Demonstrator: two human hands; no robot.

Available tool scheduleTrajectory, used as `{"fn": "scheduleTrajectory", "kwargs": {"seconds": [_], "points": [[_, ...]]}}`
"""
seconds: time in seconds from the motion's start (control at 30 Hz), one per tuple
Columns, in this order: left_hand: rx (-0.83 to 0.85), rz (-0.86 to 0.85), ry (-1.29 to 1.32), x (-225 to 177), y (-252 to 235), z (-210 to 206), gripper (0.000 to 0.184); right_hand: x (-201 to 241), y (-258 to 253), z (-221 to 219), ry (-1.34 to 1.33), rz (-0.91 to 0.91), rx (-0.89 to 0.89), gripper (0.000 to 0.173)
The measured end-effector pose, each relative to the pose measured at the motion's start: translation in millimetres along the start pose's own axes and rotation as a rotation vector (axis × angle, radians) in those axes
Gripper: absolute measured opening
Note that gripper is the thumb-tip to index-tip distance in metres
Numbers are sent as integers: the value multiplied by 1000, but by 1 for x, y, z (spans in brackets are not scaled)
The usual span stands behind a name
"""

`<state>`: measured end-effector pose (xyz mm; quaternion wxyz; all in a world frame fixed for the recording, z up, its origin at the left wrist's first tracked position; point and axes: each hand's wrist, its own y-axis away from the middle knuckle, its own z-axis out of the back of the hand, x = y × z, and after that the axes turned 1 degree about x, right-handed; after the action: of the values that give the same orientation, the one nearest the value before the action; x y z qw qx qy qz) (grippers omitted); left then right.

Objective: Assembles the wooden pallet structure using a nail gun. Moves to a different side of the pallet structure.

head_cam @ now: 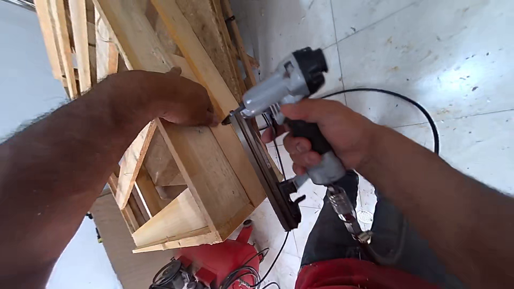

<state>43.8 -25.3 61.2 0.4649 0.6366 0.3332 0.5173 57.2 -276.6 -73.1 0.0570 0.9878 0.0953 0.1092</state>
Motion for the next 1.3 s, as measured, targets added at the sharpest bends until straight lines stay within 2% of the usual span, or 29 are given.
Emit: {"fn": "scheduleTrajectory", "kwargs": {"seconds": [0.07, 0.13, 0.2, 0.27, 0.33, 0.37, 0.43, 0.47, 0.53, 0.6, 0.67, 0.7, 0.87, 1.07, 1.13, 1.2, 1.3], "points": [[-81, -47, 16, 23, -23, -14, 55, 7, -17, -3, 24, -39, 7, 50], [-207, -91, -39, 54, -69, -41, 63, 6, -27, -8, 39, -84, -14, 50], [-202, -110, -11, 62, -83, -42, 58, 3, -33, -11, 40, -113, -23, 49], [-222, -113, 11, 43, -57, -28, 52, -1, -35, -12, 41, -117, -28, 48], [-9, 21, 86, 12, -20, 4, 42, -2, -35, -12, 52, -107, -34, 48], [-5, 22, 94, 13, -21, 5, 42, -1, -35, -12, 63, -105, -40, 48], [-199, -140, 35, 50, -63, -25, 53, -2, -36, -12, 71, -97, -46, 49], [-197, -165, 60, 66, -84, -33, 56, -2, -36, -11, 69, -92, -33, 48], [-139, -165, 118, 74, -96, -35, 57, -4, -34, -9, 50, -100, -7, 47], [-123, -123, 112, 53, -66, -23, 55, -8, -30, -8, 22, -119, -4, 51], [-28, 18, 158, 18, -22, 1, 48, -13, -25, -9, 20, -133, -14, 51], [-36, 39, 145, 11, -14, 3, 47, -15, -23, -10, 27, -132, -11, 49], [-69, -2, 167, 13, -14, 0, 45, -28, -11, -8, -2, -130, 1, 48], [-76, 43, 232, 9, -12, 0, 42, -44, 4, -8, -24, -133, 4, 44], [-86, 26, 230, 9, -9, -1, 41, -48, 7, -10, -33, -124, -5, 39], [-104, -51, 233, 16, -13, -7, 43, -52, 8, -11, -53, -113, 3, 40], [-120, -261, 186, 64, -59, -29, 53, -57, 13, -10, -63, -113, 24, 41]]}}
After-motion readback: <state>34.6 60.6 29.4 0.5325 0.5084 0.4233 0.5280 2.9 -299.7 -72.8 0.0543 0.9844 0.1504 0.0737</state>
